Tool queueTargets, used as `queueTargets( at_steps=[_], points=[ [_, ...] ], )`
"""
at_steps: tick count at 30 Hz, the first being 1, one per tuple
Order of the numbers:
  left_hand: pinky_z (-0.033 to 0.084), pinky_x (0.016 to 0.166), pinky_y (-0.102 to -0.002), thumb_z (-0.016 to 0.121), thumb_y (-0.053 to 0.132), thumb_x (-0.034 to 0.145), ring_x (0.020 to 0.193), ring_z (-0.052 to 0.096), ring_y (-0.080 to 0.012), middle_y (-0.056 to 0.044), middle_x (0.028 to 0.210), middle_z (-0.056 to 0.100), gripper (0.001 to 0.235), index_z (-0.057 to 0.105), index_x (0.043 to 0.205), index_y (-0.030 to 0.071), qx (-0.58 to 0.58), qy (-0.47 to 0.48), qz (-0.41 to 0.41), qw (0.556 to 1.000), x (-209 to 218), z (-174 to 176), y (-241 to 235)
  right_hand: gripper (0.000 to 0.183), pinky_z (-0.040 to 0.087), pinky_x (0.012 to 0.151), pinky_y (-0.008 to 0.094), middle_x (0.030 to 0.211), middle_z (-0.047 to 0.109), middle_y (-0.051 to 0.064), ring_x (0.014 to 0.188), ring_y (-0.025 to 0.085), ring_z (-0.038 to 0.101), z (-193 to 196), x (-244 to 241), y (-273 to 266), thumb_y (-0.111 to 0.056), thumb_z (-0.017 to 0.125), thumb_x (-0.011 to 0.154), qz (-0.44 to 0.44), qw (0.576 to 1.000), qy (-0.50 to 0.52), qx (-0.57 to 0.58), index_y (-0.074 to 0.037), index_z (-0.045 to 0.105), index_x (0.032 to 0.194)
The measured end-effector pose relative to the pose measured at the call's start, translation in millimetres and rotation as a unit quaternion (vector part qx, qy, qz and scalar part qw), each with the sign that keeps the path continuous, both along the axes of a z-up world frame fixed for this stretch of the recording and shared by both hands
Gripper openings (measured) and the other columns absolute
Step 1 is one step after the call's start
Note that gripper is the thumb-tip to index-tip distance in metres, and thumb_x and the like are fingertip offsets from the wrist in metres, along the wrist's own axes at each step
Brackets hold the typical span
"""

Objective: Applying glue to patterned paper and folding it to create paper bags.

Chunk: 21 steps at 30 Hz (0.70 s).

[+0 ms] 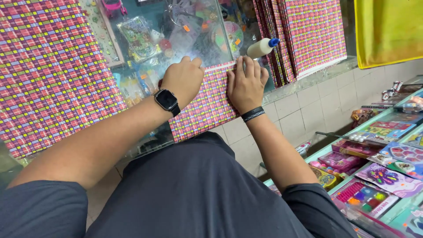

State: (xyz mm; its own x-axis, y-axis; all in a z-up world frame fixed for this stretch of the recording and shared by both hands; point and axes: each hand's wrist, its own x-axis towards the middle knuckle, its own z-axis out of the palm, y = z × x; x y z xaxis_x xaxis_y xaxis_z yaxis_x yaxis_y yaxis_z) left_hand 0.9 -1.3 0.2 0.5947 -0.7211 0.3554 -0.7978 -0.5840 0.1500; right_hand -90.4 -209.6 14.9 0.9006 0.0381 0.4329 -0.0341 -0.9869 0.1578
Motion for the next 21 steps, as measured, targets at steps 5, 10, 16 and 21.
queueTargets(
  at_steps=[5, 10, 16, 21],
  points=[
    [0.046, 0.051, -0.023, 0.074, 0.009, 0.083, 0.074, 0.055, -0.0139, 0.005, 0.072, 0.049, 0.018, 0.064, 0.07, 0.017, -0.002, 0.007, -0.004, 1.0, 1.2, 1.6, 0.4, 0.04, 0.034, 0.098, 0.045, 0.126, 0.061, 0.011, 0.121, 0.03, 0.056, 0.3, 2.2, 8.4, -0.029, 0.064, 0.104, 0.081, 0.996, 0.002, 0.021, -0.006, 0.064, 0.137],
    [0.046, 0.051, -0.023, 0.073, 0.01, 0.084, 0.076, 0.056, -0.0144, 0.004, 0.073, 0.05, 0.015, 0.065, 0.073, 0.016, 0.0, 0.005, -0.01, 1.0, 2.2, 1.4, 3.6, 0.037, 0.041, 0.097, 0.042, 0.121, 0.067, 0.009, 0.116, 0.028, 0.062, -7.5, 6.6, -0.2, -0.031, 0.065, 0.102, 0.126, 0.99, 0.017, 0.065, -0.009, 0.071, 0.132],
    [0.049, 0.052, -0.024, 0.068, 0.008, 0.085, 0.078, 0.055, -0.0135, 0.007, 0.075, 0.051, 0.016, 0.062, 0.073, 0.017, 0.035, -0.012, -0.029, 0.999, 5.6, -9.4, 18.9, 0.038, 0.044, 0.093, 0.041, 0.117, 0.067, 0.01, 0.112, 0.029, 0.065, -6.0, 6.4, 0.1, -0.034, 0.067, 0.1, 0.124, 0.99, 0.018, 0.072, -0.009, 0.072, 0.129],
    [0.051, 0.048, -0.027, 0.065, 0.004, 0.089, 0.075, 0.055, -0.0138, 0.003, 0.075, 0.054, 0.014, 0.065, 0.079, 0.013, 0.074, -0.01, -0.054, 0.996, 7.3, -0.9, 34.8, 0.037, 0.045, 0.093, 0.042, 0.116, 0.066, 0.011, 0.113, 0.03, 0.064, -1.9, 5.6, 0.8, -0.033, 0.065, 0.103, 0.133, 0.989, 0.023, 0.067, -0.01, 0.071, 0.132]
  ],
)
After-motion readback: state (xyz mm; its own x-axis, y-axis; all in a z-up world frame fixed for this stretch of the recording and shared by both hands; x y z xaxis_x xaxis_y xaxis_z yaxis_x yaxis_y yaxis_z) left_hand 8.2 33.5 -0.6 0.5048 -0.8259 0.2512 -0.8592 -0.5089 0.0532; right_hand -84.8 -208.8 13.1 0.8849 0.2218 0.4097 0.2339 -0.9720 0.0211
